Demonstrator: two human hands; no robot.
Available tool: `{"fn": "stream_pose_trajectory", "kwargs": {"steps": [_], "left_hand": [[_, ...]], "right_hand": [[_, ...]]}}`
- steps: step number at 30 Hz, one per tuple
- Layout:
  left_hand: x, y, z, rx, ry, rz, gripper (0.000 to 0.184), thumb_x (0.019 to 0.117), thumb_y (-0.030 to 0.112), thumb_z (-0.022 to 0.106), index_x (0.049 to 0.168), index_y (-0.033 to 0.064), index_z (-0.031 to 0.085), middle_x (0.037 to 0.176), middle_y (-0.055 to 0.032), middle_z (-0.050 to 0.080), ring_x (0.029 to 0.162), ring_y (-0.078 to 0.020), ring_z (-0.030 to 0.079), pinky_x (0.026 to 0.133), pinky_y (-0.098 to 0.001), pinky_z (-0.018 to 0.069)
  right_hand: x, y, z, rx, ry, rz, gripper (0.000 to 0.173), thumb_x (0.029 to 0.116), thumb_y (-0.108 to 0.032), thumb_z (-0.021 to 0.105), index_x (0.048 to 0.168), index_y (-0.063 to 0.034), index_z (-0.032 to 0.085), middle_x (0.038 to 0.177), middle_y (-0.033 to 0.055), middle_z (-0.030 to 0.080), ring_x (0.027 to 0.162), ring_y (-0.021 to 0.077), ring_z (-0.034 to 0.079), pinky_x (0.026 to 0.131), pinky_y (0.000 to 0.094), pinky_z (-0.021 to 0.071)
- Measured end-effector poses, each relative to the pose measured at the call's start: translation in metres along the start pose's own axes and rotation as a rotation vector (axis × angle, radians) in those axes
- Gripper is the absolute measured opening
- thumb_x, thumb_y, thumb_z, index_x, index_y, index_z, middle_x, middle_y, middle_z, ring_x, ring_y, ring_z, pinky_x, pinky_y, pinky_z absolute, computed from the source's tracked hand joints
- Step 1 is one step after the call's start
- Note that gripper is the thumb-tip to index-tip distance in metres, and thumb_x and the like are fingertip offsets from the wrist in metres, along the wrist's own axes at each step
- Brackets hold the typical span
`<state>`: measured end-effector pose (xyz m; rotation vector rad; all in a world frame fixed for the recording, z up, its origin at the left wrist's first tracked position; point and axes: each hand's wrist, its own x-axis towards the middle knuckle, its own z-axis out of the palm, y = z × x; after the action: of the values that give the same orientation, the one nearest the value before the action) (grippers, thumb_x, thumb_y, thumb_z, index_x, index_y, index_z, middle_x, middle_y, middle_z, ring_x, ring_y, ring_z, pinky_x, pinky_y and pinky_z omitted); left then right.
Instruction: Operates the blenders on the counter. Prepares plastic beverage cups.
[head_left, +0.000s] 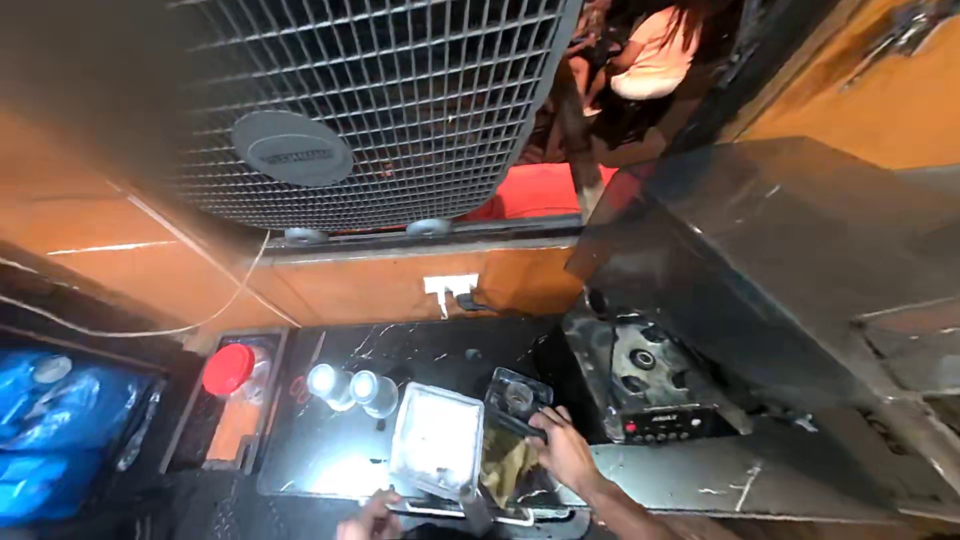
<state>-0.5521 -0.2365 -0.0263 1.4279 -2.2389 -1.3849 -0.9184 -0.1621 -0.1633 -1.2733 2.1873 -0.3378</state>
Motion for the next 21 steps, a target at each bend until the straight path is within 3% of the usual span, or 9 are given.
{"fn": "stream_pose_trajectory", "kwargs": {"steps": [1,5,6,10,12,14,17,19,21], "left_hand": [[0.001,0.0,-0.006,-0.014,0.07,-0.011,0.027,0.0967,0.005,0.058,0.121,-0.0046,0.067,0.089,-0.0141,0.074,0.077,-0.0241,0.072,0.076,-0.0457,0.0596],[0.015,0.012,-0.013,-0.062,0.208,0.001,0.026,0.0947,0.002,0.057,0.118,-0.0037,0.068,0.099,-0.0125,0.073,0.079,-0.0179,0.07,0.073,-0.0366,0.0599],[0.019,0.014,-0.012,-0.039,0.226,0.038,0.027,0.0935,0.001,0.057,0.118,-0.0029,0.068,0.101,-0.0117,0.073,0.078,-0.0164,0.07,0.071,-0.0345,0.0598],[0.038,0.019,-0.015,0.075,0.294,0.228,0.03,0.0882,0.002,0.06,0.117,0.0001,0.07,0.105,-0.0108,0.072,0.071,-0.0125,0.066,0.063,-0.0297,0.0564],[0.043,0.03,-0.026,0.052,0.299,0.295,0.031,0.0889,0.004,0.061,0.118,0.0003,0.07,0.111,-0.0131,0.071,0.072,-0.0127,0.065,0.062,-0.0295,0.0552],[0.05,0.049,-0.034,0.009,0.226,0.344,0.037,0.0923,0.009,0.064,0.128,0.0009,0.066,0.124,-0.0168,0.066,0.082,-0.0175,0.067,0.069,-0.034,0.0575],[0.066,0.078,-0.029,0.019,0.124,0.501,0.056,0.0934,0.027,0.072,0.142,0.0046,0.057,0.142,-0.019,0.057,0.104,-0.0239,0.069,0.08,-0.0396,0.0606],[0.07,0.088,-0.025,0.061,0.176,0.625,0.049,0.0945,0.035,0.071,0.13,0.0018,0.064,0.129,-0.0188,0.065,0.105,-0.0258,0.07,0.084,-0.0415,0.0615],[0.071,0.084,-0.026,0.068,0.343,0.707,0.033,0.0907,0.03,0.073,0.103,0.0005,0.068,0.096,-0.0136,0.069,0.077,-0.0198,0.07,0.067,-0.0349,0.0613]], "right_hand": [[0.001,0.0,-0.011,0.105,0.006,-0.01,0.031,0.0898,-0.02,0.074,0.114,-0.0007,0.073,0.124,0.019,0.068,0.125,0.0372,0.059,0.111,0.0503,0.0449],[0.015,-0.011,-0.041,0.443,-0.092,0.102,0.027,0.0944,-0.018,0.074,0.112,0.0018,0.07,0.108,0.0206,0.071,0.085,0.0303,0.073,0.079,0.0484,0.0618],[0.017,-0.014,-0.045,0.437,-0.102,0.127,0.027,0.0966,-0.018,0.071,0.114,0.0016,0.07,0.109,0.0207,0.07,0.086,0.0304,0.073,0.079,0.0486,0.0619],[0.001,-0.038,-0.067,0.271,0.092,0.08,0.024,0.1024,-0.016,0.059,0.114,0.0022,0.07,0.119,0.0215,0.068,0.111,0.0341,0.067,0.101,0.0501,0.0521],[-0.029,-0.062,-0.092,0.208,0.248,-0.015,0.019,0.1006,-0.009,0.058,0.11,0.0032,0.07,0.115,0.0216,0.068,0.107,0.0364,0.068,0.096,0.053,0.0542],[-0.064,-0.089,-0.125,0.165,0.381,-0.14,0.014,0.0941,-0.002,0.06,0.103,0.0033,0.069,0.104,0.021,0.069,0.096,0.0369,0.07,0.085,0.055,0.0574],[-0.107,-0.139,-0.187,0.173,0.208,-0.163,0.016,0.0971,-0.003,0.058,0.108,0.0021,0.068,0.101,0.0202,0.069,0.091,0.0347,0.07,0.082,0.0547,0.0566],[-0.112,-0.168,-0.212,0.269,-0.037,-0.105,0.02,0.1024,-0.013,0.051,0.11,-0.0043,0.067,0.09,0.0118,0.066,0.072,0.0225,0.064,0.065,0.0443,0.055],[-0.1,-0.186,-0.212,0.51,-0.225,-0.067,0.022,0.1045,-0.021,0.046,0.109,-0.0095,0.064,0.081,0.002,0.059,0.056,0.0118,0.054,0.051,0.0316,0.0493]]}}
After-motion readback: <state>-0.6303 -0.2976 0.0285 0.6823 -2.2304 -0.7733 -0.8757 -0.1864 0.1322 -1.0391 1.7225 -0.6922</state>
